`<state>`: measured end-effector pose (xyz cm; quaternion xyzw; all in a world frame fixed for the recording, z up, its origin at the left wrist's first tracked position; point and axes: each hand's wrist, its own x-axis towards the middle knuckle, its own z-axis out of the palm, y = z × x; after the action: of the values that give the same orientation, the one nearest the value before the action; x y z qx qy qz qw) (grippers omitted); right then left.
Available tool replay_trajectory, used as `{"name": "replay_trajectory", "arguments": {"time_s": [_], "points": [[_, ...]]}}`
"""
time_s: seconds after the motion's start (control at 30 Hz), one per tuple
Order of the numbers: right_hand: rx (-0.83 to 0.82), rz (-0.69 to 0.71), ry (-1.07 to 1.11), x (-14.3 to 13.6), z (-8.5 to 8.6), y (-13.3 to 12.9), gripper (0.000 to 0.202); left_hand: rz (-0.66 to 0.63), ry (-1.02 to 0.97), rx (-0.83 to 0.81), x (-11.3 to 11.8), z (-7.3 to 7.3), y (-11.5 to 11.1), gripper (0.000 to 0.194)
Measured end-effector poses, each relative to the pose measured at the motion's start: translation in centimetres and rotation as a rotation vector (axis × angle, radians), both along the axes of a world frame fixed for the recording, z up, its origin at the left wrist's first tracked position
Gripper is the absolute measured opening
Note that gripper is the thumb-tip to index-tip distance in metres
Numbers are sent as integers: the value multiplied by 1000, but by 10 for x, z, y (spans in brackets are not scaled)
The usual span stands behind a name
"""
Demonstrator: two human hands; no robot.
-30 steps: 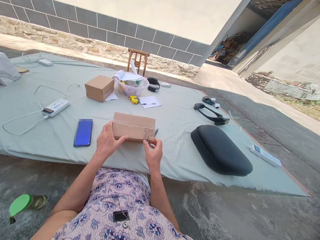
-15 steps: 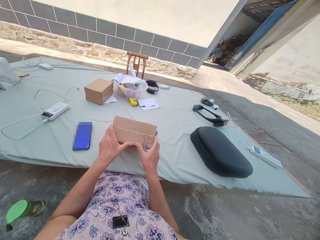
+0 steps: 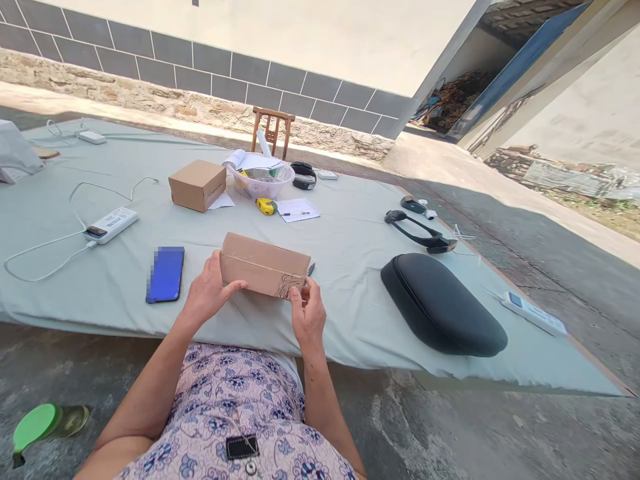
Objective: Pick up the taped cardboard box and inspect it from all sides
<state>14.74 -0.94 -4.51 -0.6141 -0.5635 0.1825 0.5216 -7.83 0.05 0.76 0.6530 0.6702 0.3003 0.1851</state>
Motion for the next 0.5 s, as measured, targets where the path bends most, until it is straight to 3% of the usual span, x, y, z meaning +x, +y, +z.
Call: {"name": "replay_trajectory", "arguments": {"time_s": [0.2, 0.37, 0.5], "points": [[-16, 22, 78, 5, 1, -2, 44, 50, -63, -11, -15, 3, 2, 49], [12, -2, 60, 11, 1, -3, 45, 88, -25, -39, -18, 9, 0, 56], [-49, -21, -25, 10, 6, -4, 49, 56, 101, -72, -13, 14, -4, 50]]}}
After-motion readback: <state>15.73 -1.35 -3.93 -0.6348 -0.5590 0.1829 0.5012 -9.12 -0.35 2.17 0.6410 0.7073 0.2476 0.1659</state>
